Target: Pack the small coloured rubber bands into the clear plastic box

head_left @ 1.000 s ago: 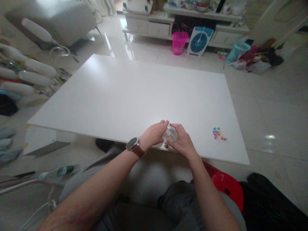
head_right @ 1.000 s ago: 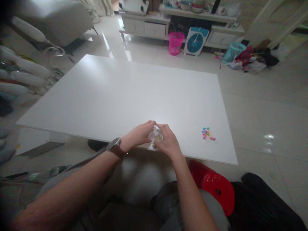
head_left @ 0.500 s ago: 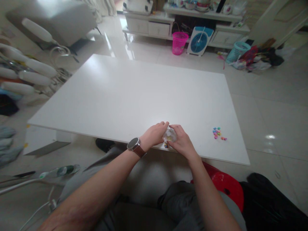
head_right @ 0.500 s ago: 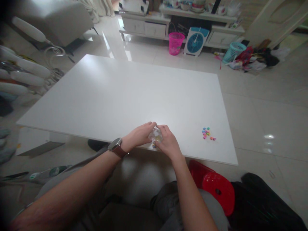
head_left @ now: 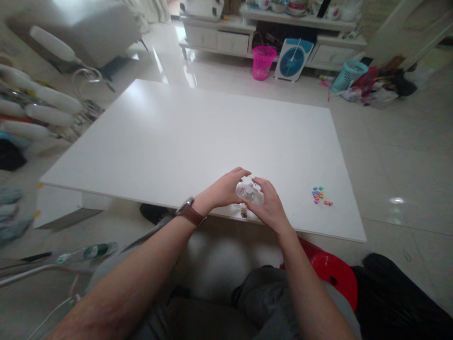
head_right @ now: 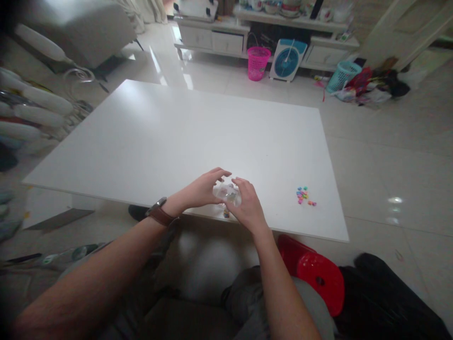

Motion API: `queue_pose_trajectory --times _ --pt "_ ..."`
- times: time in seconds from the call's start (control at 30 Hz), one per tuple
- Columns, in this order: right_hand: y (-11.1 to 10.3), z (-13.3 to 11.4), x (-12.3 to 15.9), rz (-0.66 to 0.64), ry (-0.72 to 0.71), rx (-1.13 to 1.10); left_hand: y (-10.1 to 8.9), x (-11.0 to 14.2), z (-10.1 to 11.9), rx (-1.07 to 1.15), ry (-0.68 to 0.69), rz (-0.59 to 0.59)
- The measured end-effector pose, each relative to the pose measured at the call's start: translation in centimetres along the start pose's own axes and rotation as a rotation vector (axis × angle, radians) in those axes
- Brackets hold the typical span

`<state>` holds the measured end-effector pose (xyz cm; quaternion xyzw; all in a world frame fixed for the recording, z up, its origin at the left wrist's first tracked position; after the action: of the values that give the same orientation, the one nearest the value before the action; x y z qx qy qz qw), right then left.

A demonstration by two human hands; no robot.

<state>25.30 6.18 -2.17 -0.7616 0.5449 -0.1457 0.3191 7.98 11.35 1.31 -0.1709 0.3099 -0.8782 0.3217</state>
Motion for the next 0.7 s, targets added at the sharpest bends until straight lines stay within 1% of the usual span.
queue_pose_trajectory --times 0.07,0.17,0.23,0.3,0.4,0.5,0.57,0.7 --pt "-0.3 -0.2 0.1 0.044 0.017 -0.104 -0.7 0.1 -0.1 0.154 0.048 0.029" --pt "-0.4 -0.4 0.1 0.049 0.049 -0.289 -1.2 0.1 0.0 0.334 0.077 0.048" --pt "-0.3 -0.4 0.1 0.032 0.063 -0.383 -1.3 0.0 0.1 0.394 0.074 0.061" --pt "-0.2 -0.3 0.1 0.022 0.088 -0.408 -1.4 0.0 0.1 0.397 0.057 0.104" --pt "-0.2 0.1 0.1 0.025 0.150 -0.322 -1.6 0.1 -0.1 0.268 -0.001 0.173" --pt "-0.3 0.4 0.0 0.030 0.163 -0.207 -1.8 0.3 -0.7 0.028 -0.074 0.175" --pt "-0.2 0.5 -0.1 0.018 0.148 -0.133 -1.8 0.5 -1.2 -0.124 -0.143 0.123" --pt "0.1 0.8 -0.2 -0.038 0.110 -0.012 -1.1 1.0 -2.1 -0.326 -0.319 -0.067"
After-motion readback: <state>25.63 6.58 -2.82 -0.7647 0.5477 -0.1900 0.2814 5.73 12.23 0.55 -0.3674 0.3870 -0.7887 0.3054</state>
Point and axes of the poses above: each hand's wrist, its own x-axis away from the middle knuckle, its own y-axis out of the palm, z = x × y, the point moved 3 cm from there along -x, towards the middle knuckle, and after that the axes turned 12 degrees about -z, right-handed, at the moved point
